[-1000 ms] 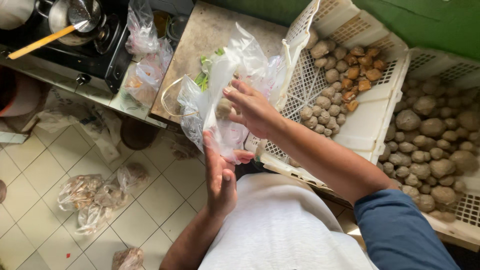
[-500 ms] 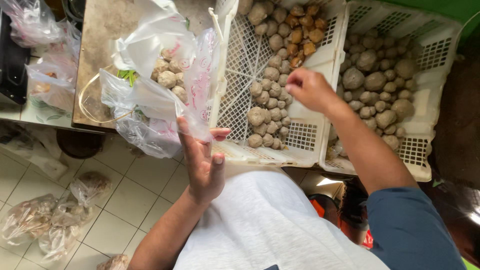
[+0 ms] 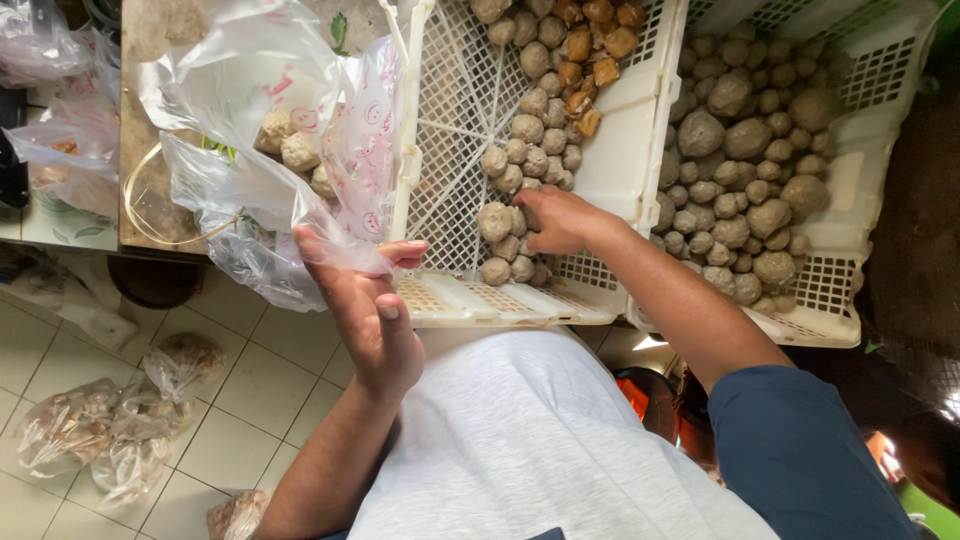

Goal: The person picks up round meatballs from a white plastic crate and places them into a clear plastic bag. The person continues to fill the bag with meatballs from the crate.

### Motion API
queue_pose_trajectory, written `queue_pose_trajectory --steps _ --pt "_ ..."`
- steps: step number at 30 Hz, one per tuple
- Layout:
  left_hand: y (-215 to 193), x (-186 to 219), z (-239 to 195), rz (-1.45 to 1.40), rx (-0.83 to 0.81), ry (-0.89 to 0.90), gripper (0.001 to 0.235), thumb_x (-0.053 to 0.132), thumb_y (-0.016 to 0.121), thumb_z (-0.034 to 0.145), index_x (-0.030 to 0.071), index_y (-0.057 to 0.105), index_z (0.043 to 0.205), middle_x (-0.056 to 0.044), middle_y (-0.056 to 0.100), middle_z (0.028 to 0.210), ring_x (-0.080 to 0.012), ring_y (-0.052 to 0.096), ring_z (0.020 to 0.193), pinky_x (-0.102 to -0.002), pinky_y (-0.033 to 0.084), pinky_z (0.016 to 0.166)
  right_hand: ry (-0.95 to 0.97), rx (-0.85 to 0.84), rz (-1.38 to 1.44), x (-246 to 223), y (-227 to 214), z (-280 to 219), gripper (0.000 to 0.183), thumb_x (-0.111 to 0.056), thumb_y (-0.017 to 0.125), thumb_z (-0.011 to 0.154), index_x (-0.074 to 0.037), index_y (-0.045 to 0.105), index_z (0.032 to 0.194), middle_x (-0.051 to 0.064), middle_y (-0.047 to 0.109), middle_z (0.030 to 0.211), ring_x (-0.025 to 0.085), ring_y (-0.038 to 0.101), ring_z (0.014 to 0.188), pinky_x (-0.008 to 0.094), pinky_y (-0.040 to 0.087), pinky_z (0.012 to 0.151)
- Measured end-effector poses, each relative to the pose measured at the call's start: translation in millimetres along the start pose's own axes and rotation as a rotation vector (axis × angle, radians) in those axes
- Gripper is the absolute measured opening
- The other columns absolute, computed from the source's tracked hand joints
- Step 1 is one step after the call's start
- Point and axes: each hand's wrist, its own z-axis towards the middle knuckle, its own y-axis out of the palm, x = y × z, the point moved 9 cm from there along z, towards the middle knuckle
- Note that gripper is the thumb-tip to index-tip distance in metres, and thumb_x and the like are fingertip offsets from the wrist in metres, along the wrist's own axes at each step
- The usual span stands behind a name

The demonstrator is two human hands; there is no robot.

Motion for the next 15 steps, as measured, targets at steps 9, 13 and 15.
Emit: queue_pose_trajectory --steps 9,13,15 --pt "0 5 -2 -0.044 0.009 0.025 0.106 0.063 0.055 0.107 0.010 -0.015 0.167 -0.020 0.044 0.152 -0.0263 0.066 0.110 -0.041 0.053 0.101 -0.046 -0.046 0.118 -5 15 6 0.076 -0.045 0.080 0.076 -0.008 0.058 0.138 0.024 0.058 0.128 0.036 0.059 0.117 0.043 0.049 0.101" --pt "-1 7 -3 -0.029 -0.006 0.022 0.106 0.063 0.055 0.108 0.008 -0.012 0.169 -0.021 0.061 0.131 -0.0255 0.065 0.110 -0.040 0.051 0.103 -0.150 0.042 0.050 -22 18 11 0.071 -0.052 0.082 0.079 -0.005 0.062 0.129 0.021 0.062 0.118 0.036 0.060 0.111 0.046 0.050 0.095" --pt "0 7 -3 -0.049 -0.010 0.024 0.107 0.063 0.055 0.107 0.008 -0.012 0.169 -0.022 0.059 0.133 -0.0253 0.065 0.110 -0.039 0.050 0.102 -0.125 -0.007 0.200 -26 18 11 0.060 -0.050 0.077 0.083 -0.007 0.067 0.123 0.015 0.070 0.114 0.029 0.068 0.106 0.039 0.054 0.091"
